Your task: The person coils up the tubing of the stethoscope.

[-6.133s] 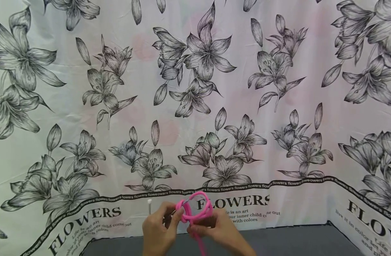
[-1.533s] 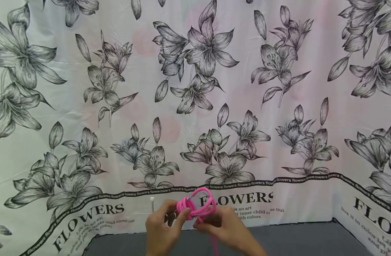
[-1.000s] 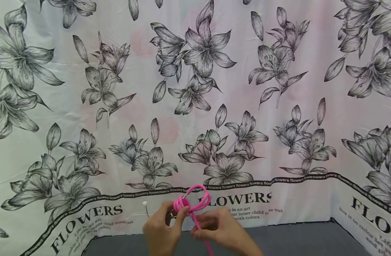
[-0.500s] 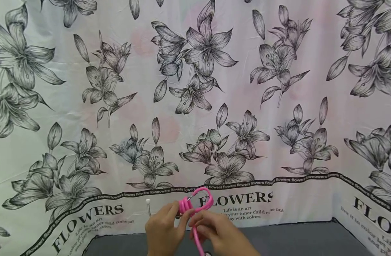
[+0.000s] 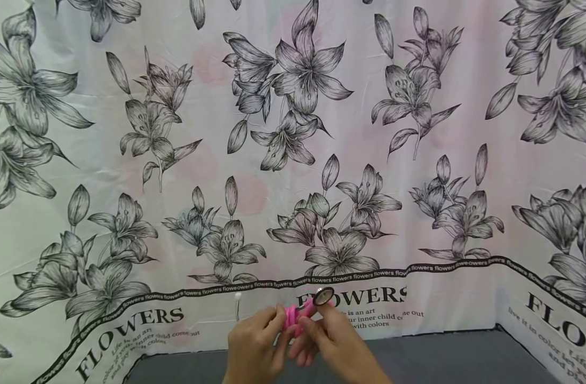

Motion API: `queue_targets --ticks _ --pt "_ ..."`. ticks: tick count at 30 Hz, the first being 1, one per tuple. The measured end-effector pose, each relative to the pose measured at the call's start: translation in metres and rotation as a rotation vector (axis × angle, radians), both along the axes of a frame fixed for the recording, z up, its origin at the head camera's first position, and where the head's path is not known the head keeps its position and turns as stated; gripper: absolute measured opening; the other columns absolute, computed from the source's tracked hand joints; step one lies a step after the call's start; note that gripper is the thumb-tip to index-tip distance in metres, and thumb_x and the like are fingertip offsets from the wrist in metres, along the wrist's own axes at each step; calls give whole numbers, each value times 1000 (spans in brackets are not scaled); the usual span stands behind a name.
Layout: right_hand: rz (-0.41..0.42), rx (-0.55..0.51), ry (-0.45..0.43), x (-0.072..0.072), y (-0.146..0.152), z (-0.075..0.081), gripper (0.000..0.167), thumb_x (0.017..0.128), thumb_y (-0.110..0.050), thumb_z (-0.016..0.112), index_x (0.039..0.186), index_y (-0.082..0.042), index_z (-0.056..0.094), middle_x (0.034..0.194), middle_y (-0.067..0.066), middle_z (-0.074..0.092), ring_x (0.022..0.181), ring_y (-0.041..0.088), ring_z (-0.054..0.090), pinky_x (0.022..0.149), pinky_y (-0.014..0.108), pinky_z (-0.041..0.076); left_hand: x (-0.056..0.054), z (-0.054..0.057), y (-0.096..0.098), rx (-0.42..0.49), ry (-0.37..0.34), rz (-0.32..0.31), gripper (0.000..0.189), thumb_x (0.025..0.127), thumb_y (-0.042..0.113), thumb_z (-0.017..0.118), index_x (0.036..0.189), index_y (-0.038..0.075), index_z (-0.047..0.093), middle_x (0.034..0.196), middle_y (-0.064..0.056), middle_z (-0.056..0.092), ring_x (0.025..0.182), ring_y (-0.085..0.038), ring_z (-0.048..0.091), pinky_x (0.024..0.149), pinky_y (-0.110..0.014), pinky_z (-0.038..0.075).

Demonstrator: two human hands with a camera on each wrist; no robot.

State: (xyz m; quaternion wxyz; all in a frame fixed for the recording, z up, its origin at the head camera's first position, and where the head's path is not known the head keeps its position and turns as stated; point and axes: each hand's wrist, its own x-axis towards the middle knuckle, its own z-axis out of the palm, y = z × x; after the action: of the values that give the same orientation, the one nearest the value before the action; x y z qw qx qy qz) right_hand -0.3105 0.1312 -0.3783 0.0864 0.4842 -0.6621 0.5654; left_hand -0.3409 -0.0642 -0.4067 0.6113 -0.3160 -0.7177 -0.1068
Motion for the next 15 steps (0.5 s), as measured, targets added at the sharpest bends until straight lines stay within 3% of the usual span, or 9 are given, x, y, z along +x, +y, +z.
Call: queue_targets --ticks 4,10,15 --pt "-24 -12 -13 1 -3 0 13 111 1 37 112 13 44 77 28 73 59 18 73 52 36 59 0 2 -6 -31 -21 -32 16 99 31 60 88 20 68 72 13 54 56 4 37 52 -8 24" --pt "-54 -77 -60 3 -7 -2 13 108 1 46 107 13 52 72 30 70 52 16 69 45 35 56 2 4 -16 -74 -69 -79 25 101 44 59 90 23 67 77 14 57 59 6 35 55 -6 24" --pt "-290 -86 -170 9 -10 0 18 104 -11 62 101 6 66 64 18 68 41 8 57 36 29 46 2 5 -17 -110 -40 -101 26 97 47 64 88 24 66 76 15 57 58 7 32 55 -5 20"
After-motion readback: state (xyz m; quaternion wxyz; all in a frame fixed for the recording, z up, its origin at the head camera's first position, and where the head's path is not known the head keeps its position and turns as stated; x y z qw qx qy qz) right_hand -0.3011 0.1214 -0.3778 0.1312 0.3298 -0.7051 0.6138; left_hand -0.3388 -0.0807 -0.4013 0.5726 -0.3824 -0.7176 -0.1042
